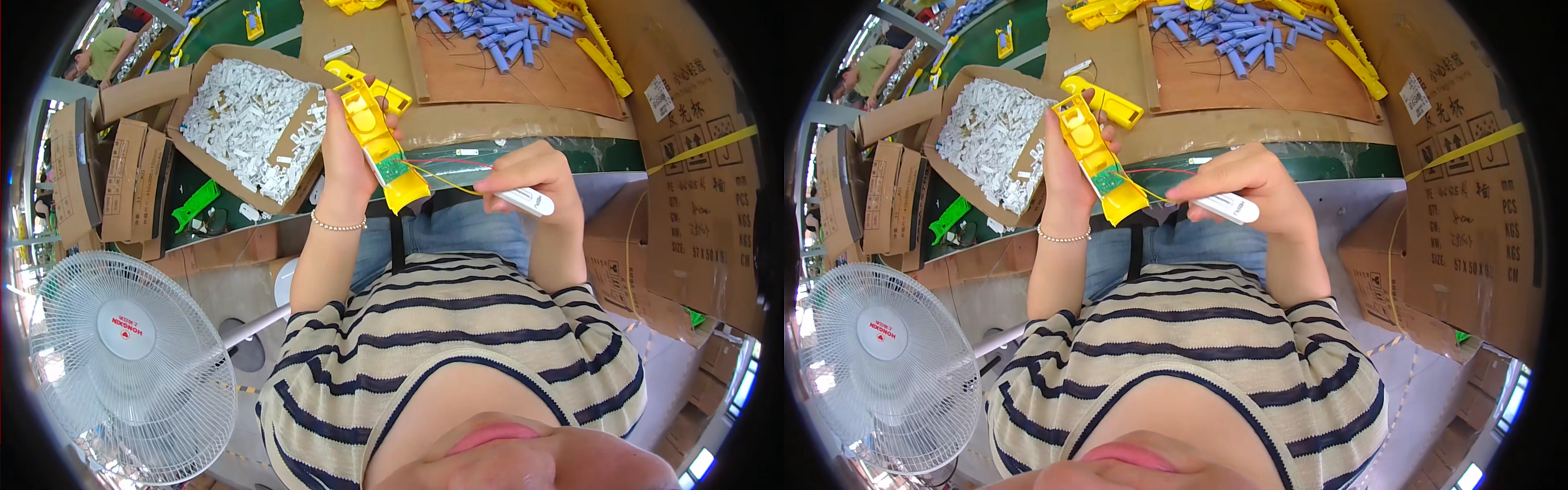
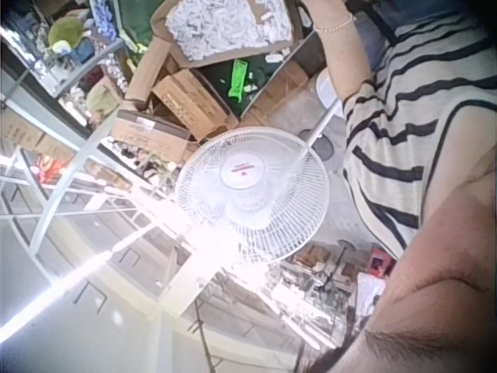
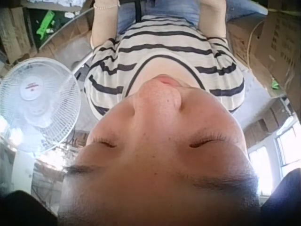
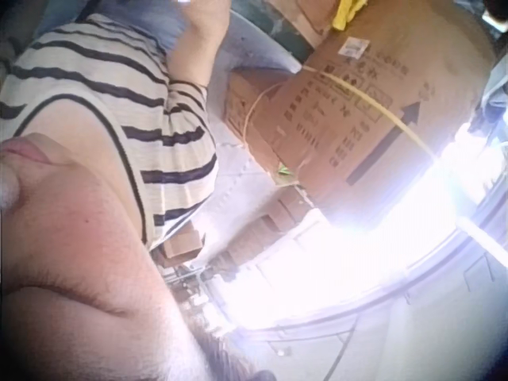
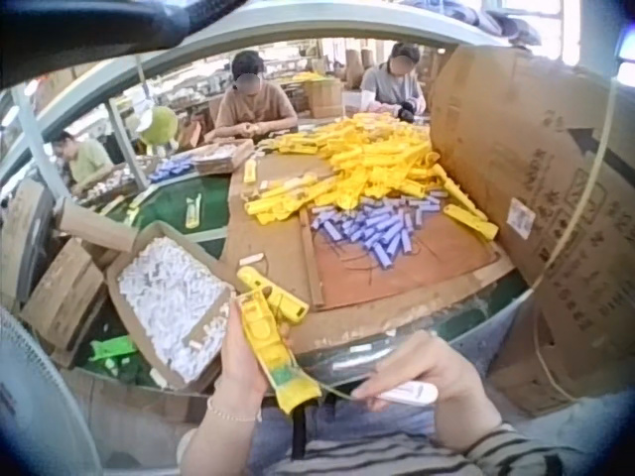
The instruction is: The person assembles flashlights by inserting batteries into plastic casings, attaching covers from a box, and fitting the components together by hand.
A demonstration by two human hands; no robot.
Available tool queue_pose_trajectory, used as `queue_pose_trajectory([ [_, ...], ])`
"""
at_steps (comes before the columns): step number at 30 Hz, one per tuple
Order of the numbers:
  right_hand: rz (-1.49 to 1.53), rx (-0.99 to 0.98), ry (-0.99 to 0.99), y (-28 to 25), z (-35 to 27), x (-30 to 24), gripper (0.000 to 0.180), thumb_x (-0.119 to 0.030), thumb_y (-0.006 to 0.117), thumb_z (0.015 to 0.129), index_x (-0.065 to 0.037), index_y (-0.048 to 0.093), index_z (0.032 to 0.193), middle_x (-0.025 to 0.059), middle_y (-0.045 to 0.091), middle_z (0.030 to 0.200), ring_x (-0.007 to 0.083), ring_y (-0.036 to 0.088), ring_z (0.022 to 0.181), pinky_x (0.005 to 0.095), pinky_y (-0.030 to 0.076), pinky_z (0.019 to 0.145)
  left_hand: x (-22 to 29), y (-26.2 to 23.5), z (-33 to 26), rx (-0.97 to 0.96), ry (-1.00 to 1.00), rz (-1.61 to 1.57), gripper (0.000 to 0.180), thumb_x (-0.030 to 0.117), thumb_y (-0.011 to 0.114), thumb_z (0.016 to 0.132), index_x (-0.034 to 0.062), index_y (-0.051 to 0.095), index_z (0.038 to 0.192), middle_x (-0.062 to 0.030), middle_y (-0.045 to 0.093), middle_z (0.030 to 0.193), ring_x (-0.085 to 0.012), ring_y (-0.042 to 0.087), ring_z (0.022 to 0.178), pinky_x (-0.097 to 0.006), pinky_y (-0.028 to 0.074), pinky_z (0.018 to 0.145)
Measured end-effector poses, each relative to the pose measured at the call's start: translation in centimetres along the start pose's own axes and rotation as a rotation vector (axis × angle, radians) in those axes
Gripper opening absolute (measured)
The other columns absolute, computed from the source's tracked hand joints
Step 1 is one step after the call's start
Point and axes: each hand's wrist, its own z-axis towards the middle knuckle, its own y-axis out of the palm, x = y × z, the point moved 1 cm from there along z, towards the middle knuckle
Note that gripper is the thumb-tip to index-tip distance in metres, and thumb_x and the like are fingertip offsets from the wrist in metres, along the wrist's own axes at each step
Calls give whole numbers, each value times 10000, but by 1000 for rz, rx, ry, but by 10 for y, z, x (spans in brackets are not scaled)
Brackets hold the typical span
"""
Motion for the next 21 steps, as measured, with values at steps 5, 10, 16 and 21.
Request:
queue_pose_trajectory([
  [5,-209,-73,61,-5,-3,-9,192,-24,688,718,-7,678,909,98,665,774,203,632,677,273,464,599,1,-4,-2,19,27,-17,556,518,262,952,77,456,1229,-64,500,883,-149,511,697,-309,452,619],
  [10,-319,383,362,1,-5,-7,187,-50,620,792,-10,613,975,82,673,830,149,630,765,261,467,702,0,-3,-6,18,143,90,564,522,258,952,74,443,1239,-59,503,880,-146,519,699,-311,462,628],
  [16,34,148,-19,-9,-9,15,201,-45,673,745,-22,635,941,168,645,929,211,602,879,288,468,740,-3,-1,-9,-10,176,220,584,514,253,956,52,417,1273,-52,523,874,-149,537,695,-284,472,610],
  [21,495,76,-157,14,6,31,259,-16,669,729,2,622,983,182,632,886,206,602,849,267,469,717,-22,9,-15,-156,147,324,602,511,278,954,20,417,1274,-50,526,885,-130,553,686,-261,470,592],
])
